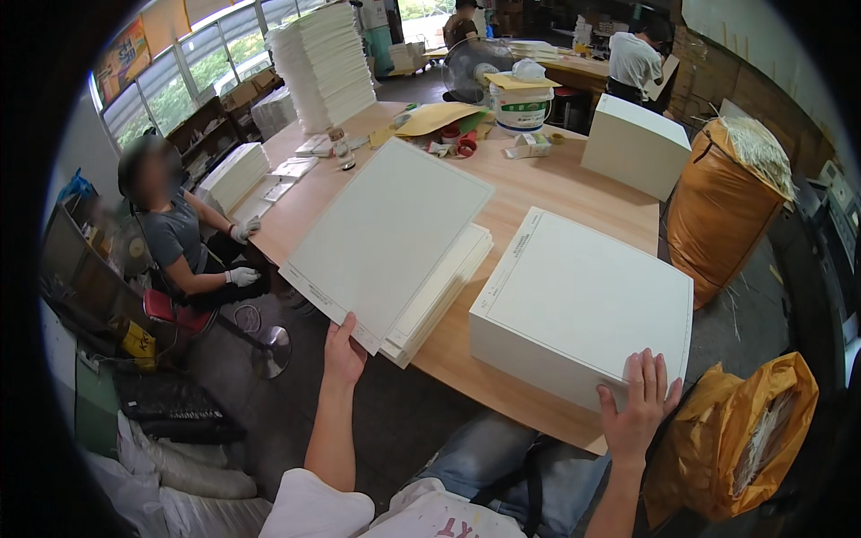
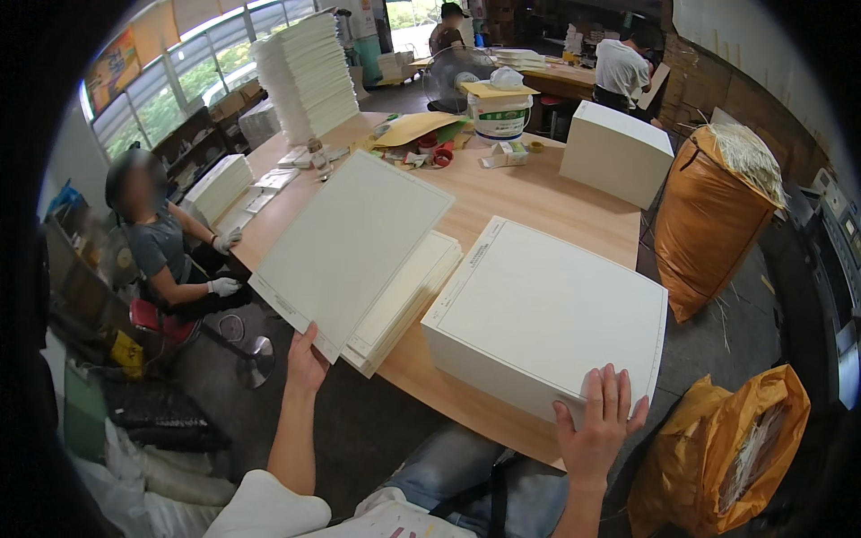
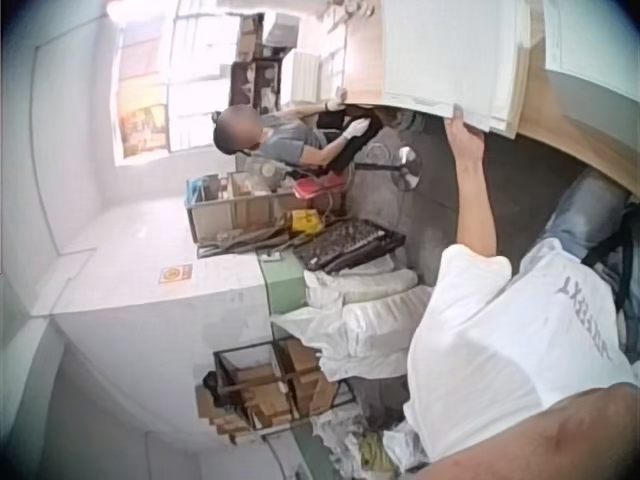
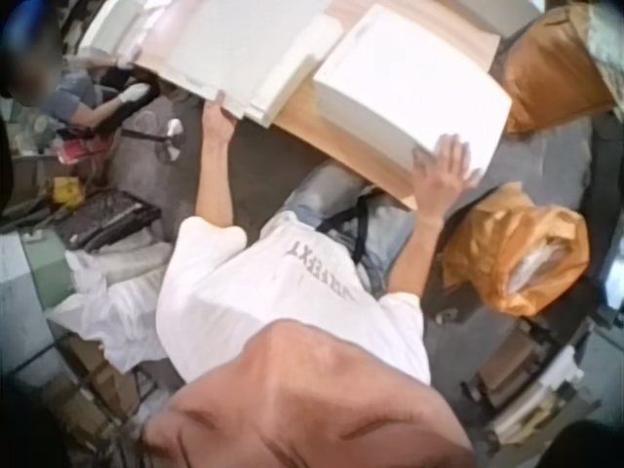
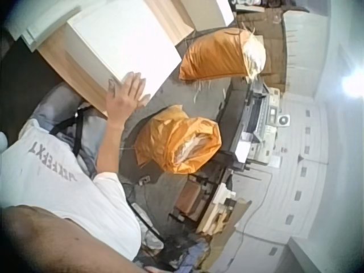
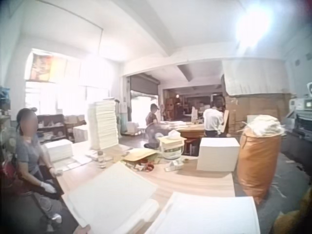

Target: The person repeatedly picks up white rectangular paper blocks from a table, opens them to flip through the pages, and places them back down. The action is performed one at a time in a repetitive loop.

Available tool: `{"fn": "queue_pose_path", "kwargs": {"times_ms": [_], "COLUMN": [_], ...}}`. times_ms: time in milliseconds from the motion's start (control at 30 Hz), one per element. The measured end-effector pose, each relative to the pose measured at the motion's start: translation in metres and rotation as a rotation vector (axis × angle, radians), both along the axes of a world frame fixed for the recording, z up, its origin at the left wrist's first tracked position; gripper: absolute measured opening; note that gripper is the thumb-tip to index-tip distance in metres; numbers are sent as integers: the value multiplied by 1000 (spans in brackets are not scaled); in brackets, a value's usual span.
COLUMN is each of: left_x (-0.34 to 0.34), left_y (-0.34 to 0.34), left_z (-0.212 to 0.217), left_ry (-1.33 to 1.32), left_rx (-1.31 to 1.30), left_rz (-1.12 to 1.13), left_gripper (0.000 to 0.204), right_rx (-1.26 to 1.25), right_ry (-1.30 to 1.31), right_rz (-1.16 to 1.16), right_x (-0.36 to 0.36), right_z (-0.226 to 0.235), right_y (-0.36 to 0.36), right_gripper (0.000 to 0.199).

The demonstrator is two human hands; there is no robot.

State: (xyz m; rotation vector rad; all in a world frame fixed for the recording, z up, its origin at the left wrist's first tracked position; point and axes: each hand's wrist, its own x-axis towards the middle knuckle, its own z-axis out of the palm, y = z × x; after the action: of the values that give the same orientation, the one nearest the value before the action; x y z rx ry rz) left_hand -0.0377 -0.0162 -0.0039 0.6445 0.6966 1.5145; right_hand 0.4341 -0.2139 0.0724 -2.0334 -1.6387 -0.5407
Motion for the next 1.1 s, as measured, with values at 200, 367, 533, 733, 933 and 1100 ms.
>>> {"fn": "queue_pose_path", "kwargs": {"times_ms": [200, 367, 533, 733, 933, 1100], "left_x": [5, 3, -24, 30, 144, 151], "left_y": [15, 16, 6, 19, 106, 114], "left_z": [-64, -61, -32, 7, -23, -68], "left_ry": [96, 111, 412, 1645, 2280, 2369], "left_rx": [-318, -383, -525, -108, 261, 442], "left_rz": [93, 58, -107, 359, 145, 223], "left_gripper": [36, 37, 49, 42, 101, 92], "right_rx": [-19, -22, 203, 474, -69, -67], "right_ry": [-1, -15, 182, 973, 1400, 1008], "right_rz": [-1, -15, 53, -312, -343, -304], "right_x": [2, 3, 11, 67, 48, 34], "right_z": [-1, -1, 8, -98, -202, -211], "right_y": [1, 0, -18, -88, -102, -85], "right_gripper": [69, 69, 58, 37, 44, 39]}}
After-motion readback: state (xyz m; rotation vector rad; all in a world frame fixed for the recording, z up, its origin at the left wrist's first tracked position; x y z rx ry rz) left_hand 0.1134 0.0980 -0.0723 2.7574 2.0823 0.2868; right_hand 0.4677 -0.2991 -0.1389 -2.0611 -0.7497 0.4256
